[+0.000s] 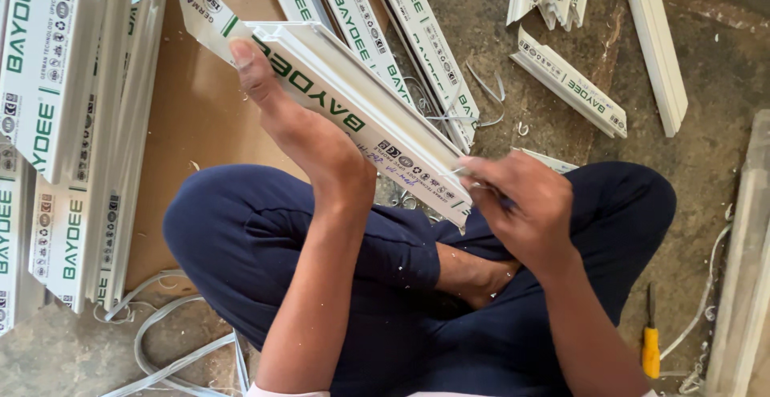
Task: The person sits on the floor and uses a small blade to carefully peel protective film off white plastic profiles. They work on several pieces, removing the film from different sides and edges, then place the finished pieces aside.
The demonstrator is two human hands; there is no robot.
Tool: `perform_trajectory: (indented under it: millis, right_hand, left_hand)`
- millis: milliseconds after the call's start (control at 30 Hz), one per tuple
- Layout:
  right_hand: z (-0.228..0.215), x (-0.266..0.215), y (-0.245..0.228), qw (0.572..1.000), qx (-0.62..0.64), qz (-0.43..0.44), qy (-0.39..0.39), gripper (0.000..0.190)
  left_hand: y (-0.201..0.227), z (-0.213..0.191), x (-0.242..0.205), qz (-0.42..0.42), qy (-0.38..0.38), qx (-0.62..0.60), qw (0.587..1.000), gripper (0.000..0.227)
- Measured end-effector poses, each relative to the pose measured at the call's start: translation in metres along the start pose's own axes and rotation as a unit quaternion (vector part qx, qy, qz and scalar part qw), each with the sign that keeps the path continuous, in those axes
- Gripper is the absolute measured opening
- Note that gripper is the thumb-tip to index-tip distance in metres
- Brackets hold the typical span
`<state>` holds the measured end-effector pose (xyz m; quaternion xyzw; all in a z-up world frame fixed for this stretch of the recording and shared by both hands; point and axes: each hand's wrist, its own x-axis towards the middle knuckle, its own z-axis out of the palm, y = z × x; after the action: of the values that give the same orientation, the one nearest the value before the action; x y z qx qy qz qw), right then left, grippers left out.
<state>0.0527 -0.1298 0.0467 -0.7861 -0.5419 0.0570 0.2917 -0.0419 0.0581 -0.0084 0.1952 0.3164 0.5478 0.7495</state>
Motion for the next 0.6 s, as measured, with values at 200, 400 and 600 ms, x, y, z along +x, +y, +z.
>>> perform_trajectory:
  millis: [200, 400, 600]
  right_hand:
    - [0.000, 0.001, 0.008, 0.999, 0.007, -0.054, 0.001, 0.017]
    - [-0.006, -0.026, 0.024, 0.996, 0.049, 0.078, 0.017, 0.010]
    - [-0.005, -0.048, 0.034, 0.978, 0.118, 0.169, 0.015, 0.010]
  left_hand:
    - [0.000, -0.001, 0.006, -0.009, 0.014, -0.030, 0.999, 0.071]
    - [-0.011, -0.004, 0.004, -0.046, 0.019, -0.017, 0.999, 0.071]
    - [-0.011, -0.007, 0.015, -0.020, 0.007, -0.015, 1.000, 0.065]
